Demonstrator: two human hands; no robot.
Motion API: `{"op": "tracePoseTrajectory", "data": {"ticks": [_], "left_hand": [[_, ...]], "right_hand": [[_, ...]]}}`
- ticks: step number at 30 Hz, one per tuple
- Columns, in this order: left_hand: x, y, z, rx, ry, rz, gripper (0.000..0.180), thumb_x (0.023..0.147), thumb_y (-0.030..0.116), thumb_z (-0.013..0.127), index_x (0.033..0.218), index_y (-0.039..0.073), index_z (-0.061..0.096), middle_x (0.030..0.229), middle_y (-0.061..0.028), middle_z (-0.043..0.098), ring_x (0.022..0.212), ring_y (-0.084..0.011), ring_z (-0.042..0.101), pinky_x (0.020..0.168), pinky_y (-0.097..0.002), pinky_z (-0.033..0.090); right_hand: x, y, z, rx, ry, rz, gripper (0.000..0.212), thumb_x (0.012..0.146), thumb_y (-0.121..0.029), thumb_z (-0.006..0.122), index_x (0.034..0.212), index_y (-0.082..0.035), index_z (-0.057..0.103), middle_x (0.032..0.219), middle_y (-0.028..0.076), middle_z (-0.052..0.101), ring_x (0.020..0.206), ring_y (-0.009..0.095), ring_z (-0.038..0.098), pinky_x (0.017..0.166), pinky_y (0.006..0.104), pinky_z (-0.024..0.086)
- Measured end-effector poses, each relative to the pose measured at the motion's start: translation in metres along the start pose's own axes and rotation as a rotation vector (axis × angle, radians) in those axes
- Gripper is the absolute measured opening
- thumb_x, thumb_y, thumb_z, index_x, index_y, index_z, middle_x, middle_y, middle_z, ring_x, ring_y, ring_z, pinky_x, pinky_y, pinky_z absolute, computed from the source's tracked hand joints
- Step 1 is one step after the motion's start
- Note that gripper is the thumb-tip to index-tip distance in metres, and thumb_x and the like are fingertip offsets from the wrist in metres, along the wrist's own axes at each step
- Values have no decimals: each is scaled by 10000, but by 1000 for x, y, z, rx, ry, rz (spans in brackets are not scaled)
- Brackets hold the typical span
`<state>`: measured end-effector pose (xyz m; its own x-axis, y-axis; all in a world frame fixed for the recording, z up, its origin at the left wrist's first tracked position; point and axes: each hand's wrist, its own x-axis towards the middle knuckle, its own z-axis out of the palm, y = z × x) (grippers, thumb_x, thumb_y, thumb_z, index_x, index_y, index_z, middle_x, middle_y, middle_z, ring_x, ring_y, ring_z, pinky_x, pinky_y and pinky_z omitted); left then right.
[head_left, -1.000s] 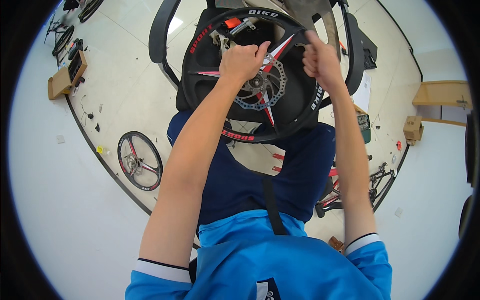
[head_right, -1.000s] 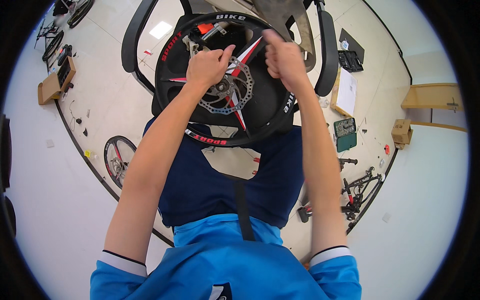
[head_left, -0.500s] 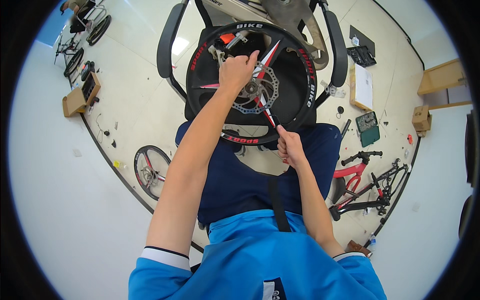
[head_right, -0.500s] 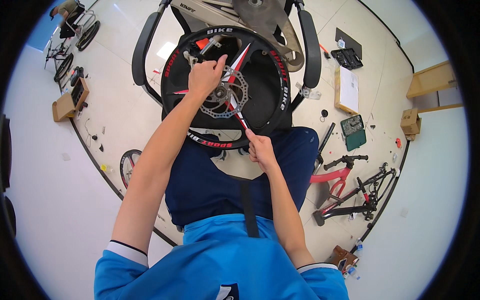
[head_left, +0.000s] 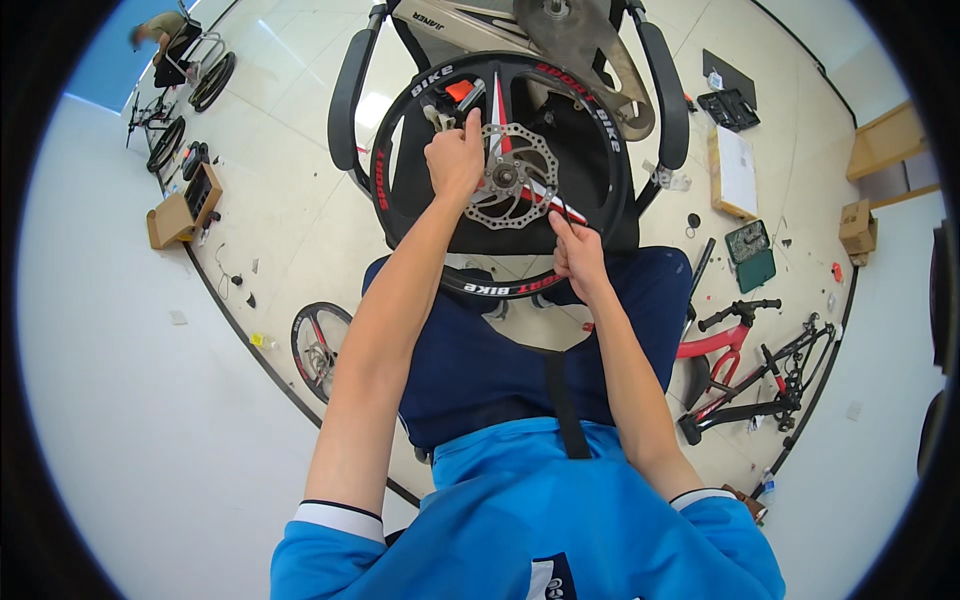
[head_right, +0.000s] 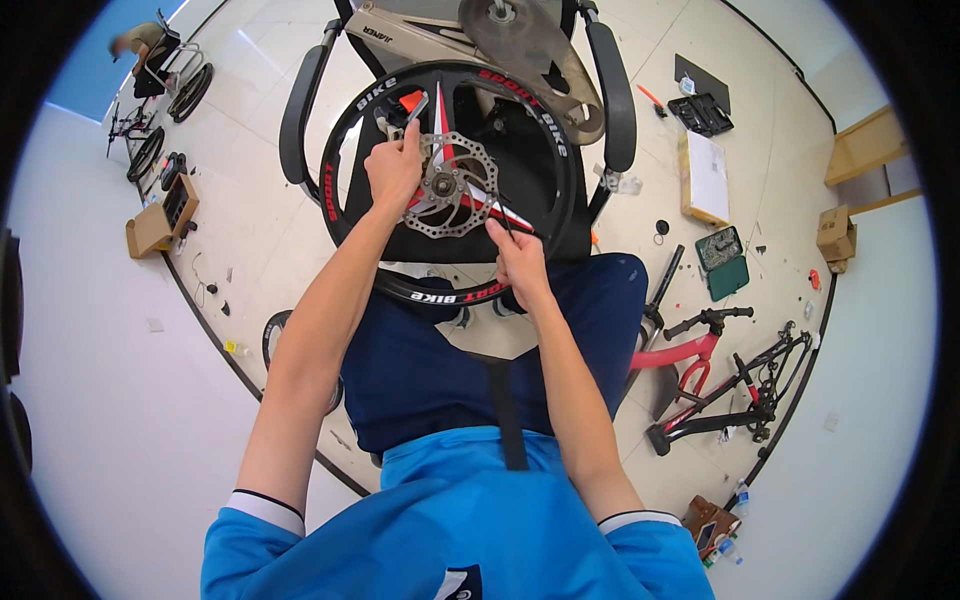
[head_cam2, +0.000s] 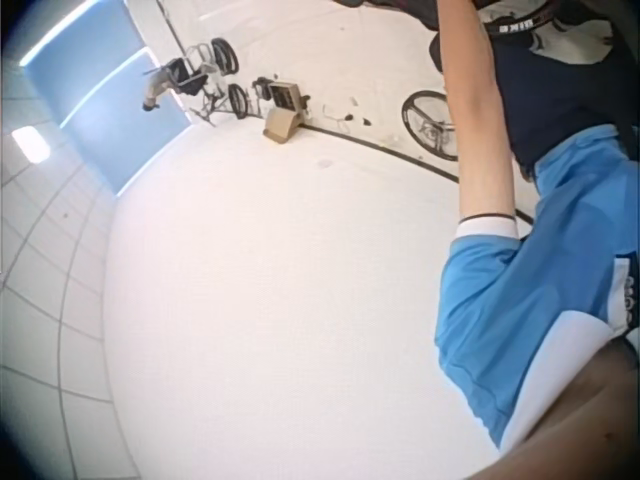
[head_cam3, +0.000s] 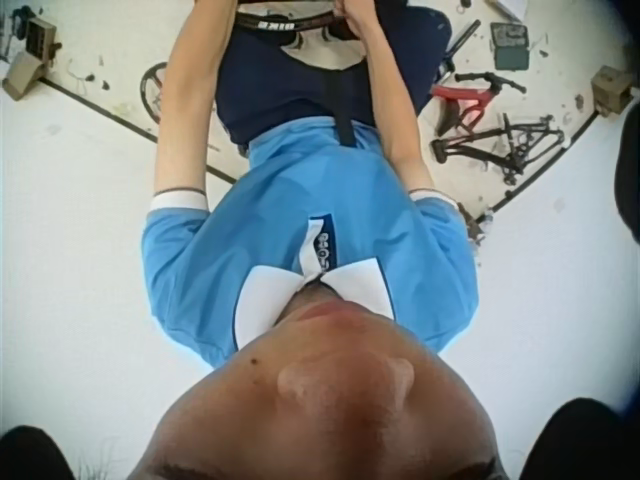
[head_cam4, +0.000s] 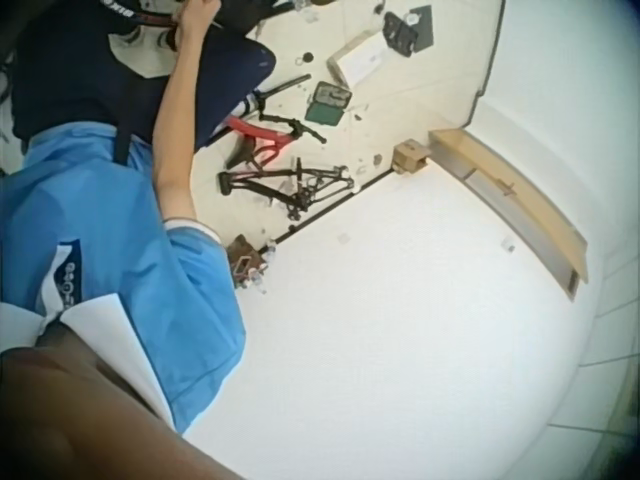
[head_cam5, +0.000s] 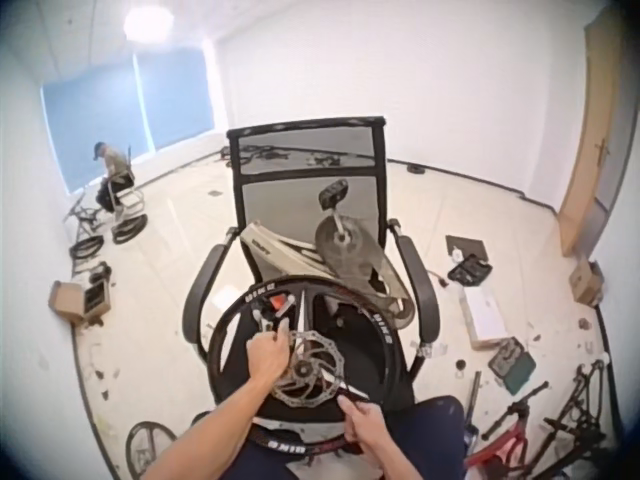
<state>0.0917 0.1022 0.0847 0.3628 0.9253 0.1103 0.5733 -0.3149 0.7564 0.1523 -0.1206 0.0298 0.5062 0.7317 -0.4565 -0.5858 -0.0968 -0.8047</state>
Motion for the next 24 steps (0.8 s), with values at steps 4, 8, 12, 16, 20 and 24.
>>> {"op": "tracePoseTrajectory", "data": {"ticks": [4,8,12,16,20,24], "left_hand": [[-11,-1,0,-91,58,-66,720,1002,550,491,689,-75,665,642,-269,628,678,-468,644,702,-510,497],[-20,-20,12,-236,95,-212,731,1020,538,475,672,-85,633,597,-252,594,622,-450,609,666,-517,459],[-42,-19,12,-345,176,-362,728,1044,497,468,616,-88,540,530,-207,519,569,-383,585,662,-499,446],[-60,4,5,-624,227,-598,733,1065,509,422,604,-55,505,513,-102,525,456,-250,547,448,-413,463],[-70,3,22,-880,297,-814,670,1064,542,367,698,-3,501,597,-106,556,442,-237,573,357,-357,435],[-82,-1,49,-1157,367,-1116,592,1069,518,304,785,28,476,632,-112,528,481,-268,571,399,-367,432]], "right_hand": [[26,8,12,62,135,-231,404,1012,-320,652,711,-150,443,569,-76,326,472,55,305,487,253,320],[50,-11,42,371,270,-309,398,984,-350,692,712,-143,487,595,-62,417,489,56,382,499,255,410],[63,-29,56,320,384,-244,449,941,-316,752,666,-175,426,587,-70,428,463,50,392,462,237,406],[71,-55,58,81,333,-336,529,902,-264,797,641,-197,343,582,-90,379,472,37,367,442,231,363],[91,-91,59,-224,119,-282,500,872,-284,826,640,-188,393,620,-95,385,500,36,357,461,238,331],[120,-107,62,-483,17,-205,518,863,-418,807,622,-129,451,601,-70,417,503,58,389,455,266,350]]}}
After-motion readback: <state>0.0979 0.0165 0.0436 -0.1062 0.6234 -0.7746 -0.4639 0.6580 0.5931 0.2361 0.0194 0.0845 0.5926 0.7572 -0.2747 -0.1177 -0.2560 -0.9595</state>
